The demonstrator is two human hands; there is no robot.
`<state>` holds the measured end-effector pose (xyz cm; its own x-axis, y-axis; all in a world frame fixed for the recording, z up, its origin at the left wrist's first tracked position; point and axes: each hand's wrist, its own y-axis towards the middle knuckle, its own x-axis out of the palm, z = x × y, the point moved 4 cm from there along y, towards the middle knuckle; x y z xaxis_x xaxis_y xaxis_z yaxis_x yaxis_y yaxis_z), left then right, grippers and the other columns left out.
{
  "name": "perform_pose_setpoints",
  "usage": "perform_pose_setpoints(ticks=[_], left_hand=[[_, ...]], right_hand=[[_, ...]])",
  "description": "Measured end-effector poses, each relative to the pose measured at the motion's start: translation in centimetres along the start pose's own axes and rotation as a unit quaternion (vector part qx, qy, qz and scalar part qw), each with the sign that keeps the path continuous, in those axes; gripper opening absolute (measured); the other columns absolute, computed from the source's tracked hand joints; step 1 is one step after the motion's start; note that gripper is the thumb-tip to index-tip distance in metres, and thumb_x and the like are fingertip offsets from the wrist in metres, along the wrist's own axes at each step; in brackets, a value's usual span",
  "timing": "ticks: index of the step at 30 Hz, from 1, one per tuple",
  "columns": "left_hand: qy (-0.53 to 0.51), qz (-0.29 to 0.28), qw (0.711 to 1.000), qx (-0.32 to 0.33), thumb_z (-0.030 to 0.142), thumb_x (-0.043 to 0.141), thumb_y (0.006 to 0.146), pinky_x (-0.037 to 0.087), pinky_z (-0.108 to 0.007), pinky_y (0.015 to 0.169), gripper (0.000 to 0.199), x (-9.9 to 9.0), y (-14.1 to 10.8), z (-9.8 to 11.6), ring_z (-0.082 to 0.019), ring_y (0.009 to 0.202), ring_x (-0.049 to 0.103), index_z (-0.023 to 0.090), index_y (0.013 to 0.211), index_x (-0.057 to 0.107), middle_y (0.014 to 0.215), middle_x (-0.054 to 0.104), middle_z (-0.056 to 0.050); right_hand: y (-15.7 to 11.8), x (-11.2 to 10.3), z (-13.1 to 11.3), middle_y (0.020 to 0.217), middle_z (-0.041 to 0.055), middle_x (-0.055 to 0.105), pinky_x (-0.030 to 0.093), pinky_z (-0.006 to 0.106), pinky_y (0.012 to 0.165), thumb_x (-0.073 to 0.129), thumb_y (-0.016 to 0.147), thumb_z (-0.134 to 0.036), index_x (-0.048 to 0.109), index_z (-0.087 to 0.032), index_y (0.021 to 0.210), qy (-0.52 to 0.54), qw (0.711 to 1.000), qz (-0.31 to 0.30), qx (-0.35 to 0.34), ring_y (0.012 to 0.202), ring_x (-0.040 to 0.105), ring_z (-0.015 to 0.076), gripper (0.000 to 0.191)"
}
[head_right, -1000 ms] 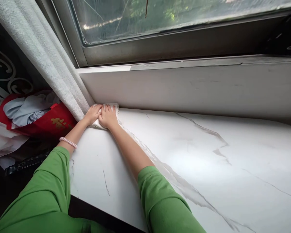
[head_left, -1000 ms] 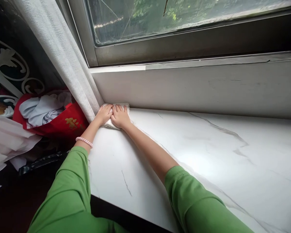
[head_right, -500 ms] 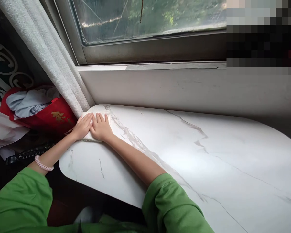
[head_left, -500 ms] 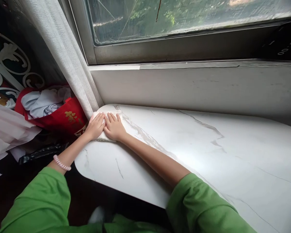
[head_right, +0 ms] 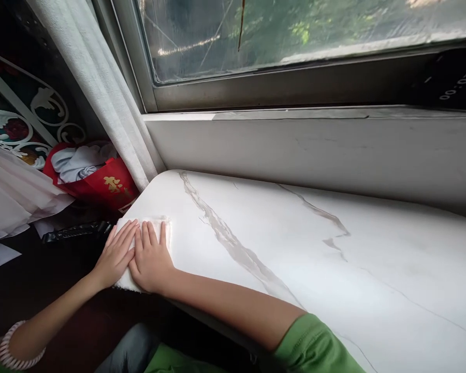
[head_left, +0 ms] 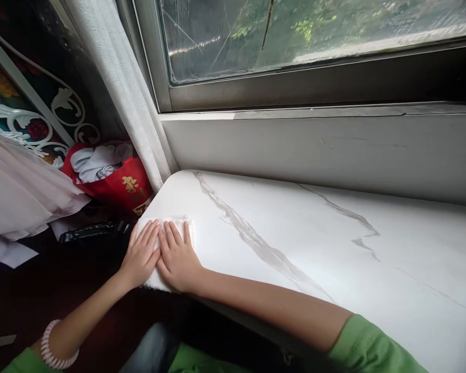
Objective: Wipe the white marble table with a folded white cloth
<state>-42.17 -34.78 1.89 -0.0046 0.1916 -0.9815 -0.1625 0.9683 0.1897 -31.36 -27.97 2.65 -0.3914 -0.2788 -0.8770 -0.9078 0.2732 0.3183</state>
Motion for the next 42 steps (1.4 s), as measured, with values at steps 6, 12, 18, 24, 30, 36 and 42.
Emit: perform_pose_setpoints(ticks=[6,12,18,24,30,36,42], left_hand=[[-0.011,-0.026,1.0,0.003,0.026,0.026,0.092,0.01,-0.05,0.117,0.056,1.2,4.4,0.8,-0.024,0.142,0.022,0.012,0.147,0.026,0.151,0.031,-0.012],[-0.026,-0.053,0.998,-0.008,0.028,0.026,0.094,0.008,-0.046,0.117,0.053,3.3,15.5,0.3,-0.022,0.142,0.022,0.011,0.144,0.031,0.152,0.031,-0.011],[-0.049,-0.045,0.998,0.015,0.027,0.028,0.094,0.011,-0.047,0.116,0.049,5.3,25.7,1.1,-0.02,0.14,0.026,0.015,0.141,0.036,0.15,0.035,-0.009],[-0.045,-0.039,0.998,0.016,0.024,0.028,0.094,0.011,-0.046,0.116,0.049,5.6,27.6,1.9,-0.02,0.139,0.027,0.01,0.141,0.036,0.149,0.036,-0.011],[-0.036,-0.06,0.997,0.018,0.027,0.024,0.096,0.008,-0.044,0.117,0.052,5.2,24.1,2.8,-0.019,0.142,0.02,0.011,0.145,0.029,0.153,0.029,-0.009],[-0.042,-0.033,0.998,0.038,0.026,0.022,0.096,0.01,-0.047,0.117,0.053,3.2,14.6,5.0,-0.02,0.142,0.021,0.008,0.144,0.03,0.151,0.031,-0.011],[-0.027,0.01,0.998,0.061,0.023,0.024,0.096,0.014,-0.048,0.117,0.052,0.9,2.8,7.9,-0.021,0.142,0.021,0.009,0.146,0.026,0.151,0.031,-0.011]], right_hand=[[0.7,-0.6,3.4,0.15,0.0247,0.027,0.007,0.06,0.113,0.034,0.091,-0.032,0.031,0.004,0.143,-0.021,0.999,-0.001,0.035,0.141,0.019,0.0354,0.064],[5.4,-1.6,12.0,0.151,0.0215,0.028,0.005,0.054,0.114,0.029,0.091,-0.029,0.03,0.001,0.144,-0.07,0.991,-0.001,0.111,0.141,0.021,0.0304,0.061],[8.8,-3.1,20.4,0.151,0.0172,0.032,0.01,0.05,0.113,0.025,0.091,-0.024,0.03,-0.001,0.144,-0.109,0.976,0.019,0.186,0.14,0.025,0.0263,0.058],[9.2,-3.6,22.5,0.149,0.0158,0.035,0.012,0.049,0.113,0.024,0.091,-0.023,0.033,-0.004,0.143,-0.121,0.972,0.036,0.199,0.138,0.027,0.0253,0.056],[6.9,-3.6,20.0,0.151,0.0162,0.031,0.012,0.049,0.113,0.024,0.092,-0.027,0.032,-0.005,0.145,-0.122,0.974,0.02,0.192,0.14,0.024,0.0253,0.057],[1.0,-3.3,12.3,0.152,0.0201,0.027,0.01,0.053,0.114,0.026,0.094,-0.031,0.029,-0.001,0.145,-0.127,0.981,-0.009,0.148,0.141,0.02,0.031,0.06],[-6.1,-3.0,3.8,0.153,0.0215,0.022,0.011,0.061,0.113,0.029,0.094,-0.03,0.027,0.002,0.146,-0.091,0.995,-0.013,0.049,0.142,0.014,0.0367,0.06]])
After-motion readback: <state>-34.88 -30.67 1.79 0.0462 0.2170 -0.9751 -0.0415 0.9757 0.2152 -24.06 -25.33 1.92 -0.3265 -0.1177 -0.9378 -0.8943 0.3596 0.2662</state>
